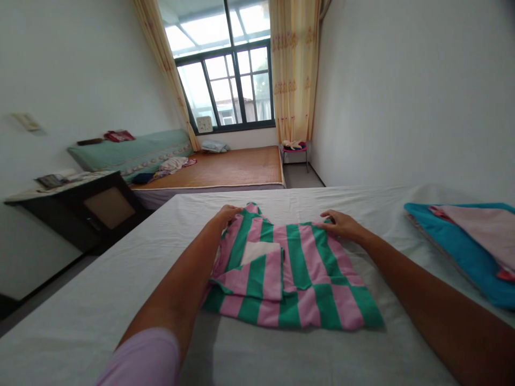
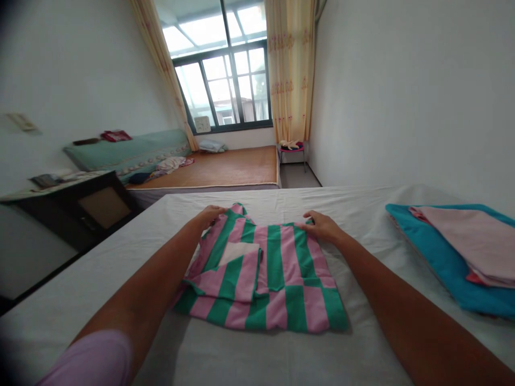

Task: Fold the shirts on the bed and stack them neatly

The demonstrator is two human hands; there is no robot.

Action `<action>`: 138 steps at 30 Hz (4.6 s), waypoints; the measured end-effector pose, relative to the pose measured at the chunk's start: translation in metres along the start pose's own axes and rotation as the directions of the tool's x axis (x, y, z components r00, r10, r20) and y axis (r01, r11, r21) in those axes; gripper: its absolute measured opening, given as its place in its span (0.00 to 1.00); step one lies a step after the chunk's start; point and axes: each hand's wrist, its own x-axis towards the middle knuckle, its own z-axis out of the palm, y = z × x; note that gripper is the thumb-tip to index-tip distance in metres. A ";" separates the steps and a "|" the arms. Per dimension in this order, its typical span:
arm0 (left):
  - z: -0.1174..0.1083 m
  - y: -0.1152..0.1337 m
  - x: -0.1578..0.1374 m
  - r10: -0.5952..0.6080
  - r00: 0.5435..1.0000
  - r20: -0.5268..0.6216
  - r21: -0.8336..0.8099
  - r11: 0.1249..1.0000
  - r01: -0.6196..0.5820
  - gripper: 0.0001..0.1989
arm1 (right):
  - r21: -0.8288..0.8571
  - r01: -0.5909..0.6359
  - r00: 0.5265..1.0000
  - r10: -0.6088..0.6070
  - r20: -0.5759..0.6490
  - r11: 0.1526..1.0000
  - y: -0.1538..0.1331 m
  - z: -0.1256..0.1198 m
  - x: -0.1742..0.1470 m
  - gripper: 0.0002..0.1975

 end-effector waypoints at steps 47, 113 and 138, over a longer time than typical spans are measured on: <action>-0.075 -0.019 -0.139 0.271 0.461 0.845 0.108 0.758 -0.643 0.17 | 0.239 0.475 0.670 -0.524 0.525 0.847 -0.107 0.003 -0.060 0.14; -0.002 -0.003 -0.155 0.281 0.530 0.800 0.278 0.610 -0.743 0.06 | 0.152 0.451 0.712 -0.457 0.532 0.879 -0.122 0.000 -0.064 0.11; 0.018 -0.020 -0.133 0.551 0.804 0.224 0.692 0.491 -0.529 0.16 | 0.039 0.365 0.853 -0.351 0.387 0.930 -0.102 -0.008 -0.049 0.19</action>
